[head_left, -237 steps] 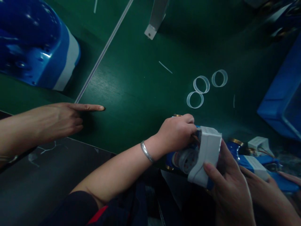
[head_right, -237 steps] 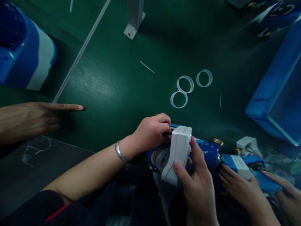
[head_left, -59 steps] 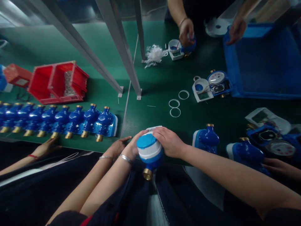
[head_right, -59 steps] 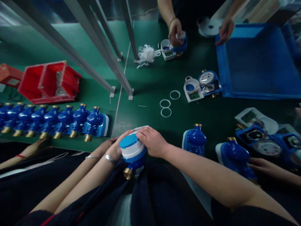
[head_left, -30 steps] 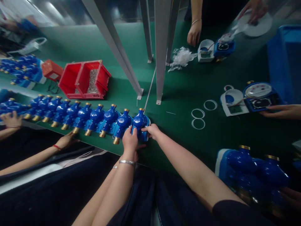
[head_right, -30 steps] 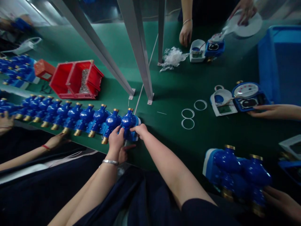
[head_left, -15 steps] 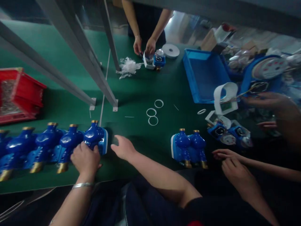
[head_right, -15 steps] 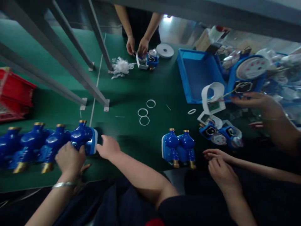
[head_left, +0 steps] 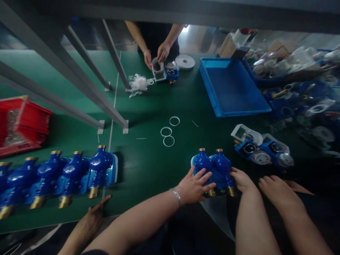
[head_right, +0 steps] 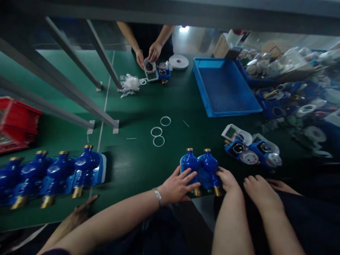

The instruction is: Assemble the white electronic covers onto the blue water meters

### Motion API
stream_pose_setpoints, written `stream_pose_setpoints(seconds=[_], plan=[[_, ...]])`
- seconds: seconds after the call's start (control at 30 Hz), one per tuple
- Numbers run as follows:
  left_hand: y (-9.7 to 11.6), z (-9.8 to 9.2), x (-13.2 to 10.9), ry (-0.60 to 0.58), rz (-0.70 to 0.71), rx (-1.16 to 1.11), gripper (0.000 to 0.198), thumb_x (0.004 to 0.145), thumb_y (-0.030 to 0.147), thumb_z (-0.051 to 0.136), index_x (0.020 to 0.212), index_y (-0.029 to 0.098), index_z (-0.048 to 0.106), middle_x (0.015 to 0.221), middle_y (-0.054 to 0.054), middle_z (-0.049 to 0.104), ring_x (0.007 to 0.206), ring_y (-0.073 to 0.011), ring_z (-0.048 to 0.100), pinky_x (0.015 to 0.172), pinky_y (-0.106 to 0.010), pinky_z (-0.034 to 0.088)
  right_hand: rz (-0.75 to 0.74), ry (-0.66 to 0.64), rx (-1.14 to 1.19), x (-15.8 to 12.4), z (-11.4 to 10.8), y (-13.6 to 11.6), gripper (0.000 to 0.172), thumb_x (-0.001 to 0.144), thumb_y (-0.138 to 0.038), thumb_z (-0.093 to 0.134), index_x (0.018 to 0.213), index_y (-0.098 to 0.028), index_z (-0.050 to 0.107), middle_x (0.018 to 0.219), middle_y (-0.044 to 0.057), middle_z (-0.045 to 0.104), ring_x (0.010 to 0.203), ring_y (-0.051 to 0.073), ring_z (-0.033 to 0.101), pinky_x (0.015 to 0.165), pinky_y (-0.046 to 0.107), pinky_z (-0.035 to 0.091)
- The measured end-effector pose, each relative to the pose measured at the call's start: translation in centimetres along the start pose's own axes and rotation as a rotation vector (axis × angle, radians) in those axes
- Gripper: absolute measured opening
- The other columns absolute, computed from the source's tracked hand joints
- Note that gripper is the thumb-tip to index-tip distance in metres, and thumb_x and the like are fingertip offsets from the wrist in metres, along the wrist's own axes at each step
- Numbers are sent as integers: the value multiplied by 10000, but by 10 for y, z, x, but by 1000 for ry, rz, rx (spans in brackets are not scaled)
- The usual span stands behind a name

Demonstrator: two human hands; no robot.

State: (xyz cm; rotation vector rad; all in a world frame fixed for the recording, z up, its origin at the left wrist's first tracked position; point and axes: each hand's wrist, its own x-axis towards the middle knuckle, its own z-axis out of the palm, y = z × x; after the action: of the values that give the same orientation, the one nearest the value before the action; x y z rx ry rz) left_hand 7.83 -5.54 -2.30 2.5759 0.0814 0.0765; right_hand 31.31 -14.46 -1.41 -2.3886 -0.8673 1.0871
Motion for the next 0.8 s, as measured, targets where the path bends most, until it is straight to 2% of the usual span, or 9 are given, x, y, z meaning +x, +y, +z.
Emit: stream_pose_setpoints(seconds=[0.07,0.13,0.23,0.3,0.4,0.57,0.7,0.8], plan=[[-1,6,11,-36,12,4,577,814,487,499,1331,267,369,1469,-105,269,1351,-349,199,1029,-645,201,70,-43,188,-5,3,5,283,774,-148,403,865,-208,665,792,154,674,703,251,664,664,389,493],[-3,12,10,-51,-4,-3,560,821,469,498,1333,285,362,1463,-91,286,1361,-343,171,1033,-648,192,107,-63,297,-11,4,2,255,761,-154,439,856,-202,671,836,168,673,725,250,659,674,376,473],[-6,18,-8,-42,-47,-24,601,812,493,500,1353,304,320,1471,-76,273,1370,-341,138,1047,-633,190,114,-68,347,-22,10,-10,225,747,-166,493,870,-200,679,886,167,669,782,246,650,657,346,451],[-11,19,-27,-36,-91,-25,615,805,526,490,1354,308,318,1477,-71,260,1373,-337,127,1058,-618,186,102,-68,357,-28,21,-19,235,751,-189,516,926,-198,673,935,158,664,846,247,638,663,327,453],[-19,15,-64,-29,-181,7,612,793,567,478,1338,322,342,1480,-59,256,1370,-328,150,1066,-606,181,92,-75,344,-29,52,-31,318,748,-196,516,1045,-177,629,967,130,663,895,240,625,699,310,480],[-24,0,-133,5,-416,72,596,783,605,459,1284,286,417,1477,-63,263,1354,-306,222,1066,-596,209,24,-167,316,-23,123,-59,478,728,-146,488,1205,-127,509,1056,97,645,977,208,605,845,308,478],[-22,-7,-172,114,-704,161,508,788,531,511,1185,214,517,1452,-112,306,1332,-307,279,1064,-565,248,-67,-256,272,-25,173,-95,464,728,-129,483,1189,-137,527,1067,76,644,1014,214,587,905,323,443],[-28,-8,-194,193,-857,258,418,811,461,505,1086,156,582,1411,-156,364,1311,-327,313,1055,-559,259,-126,-293,225,-29,202,-125,452,740,-115,483,1189,-144,525,1092,71,630,1027,208,575,931,325,420]])
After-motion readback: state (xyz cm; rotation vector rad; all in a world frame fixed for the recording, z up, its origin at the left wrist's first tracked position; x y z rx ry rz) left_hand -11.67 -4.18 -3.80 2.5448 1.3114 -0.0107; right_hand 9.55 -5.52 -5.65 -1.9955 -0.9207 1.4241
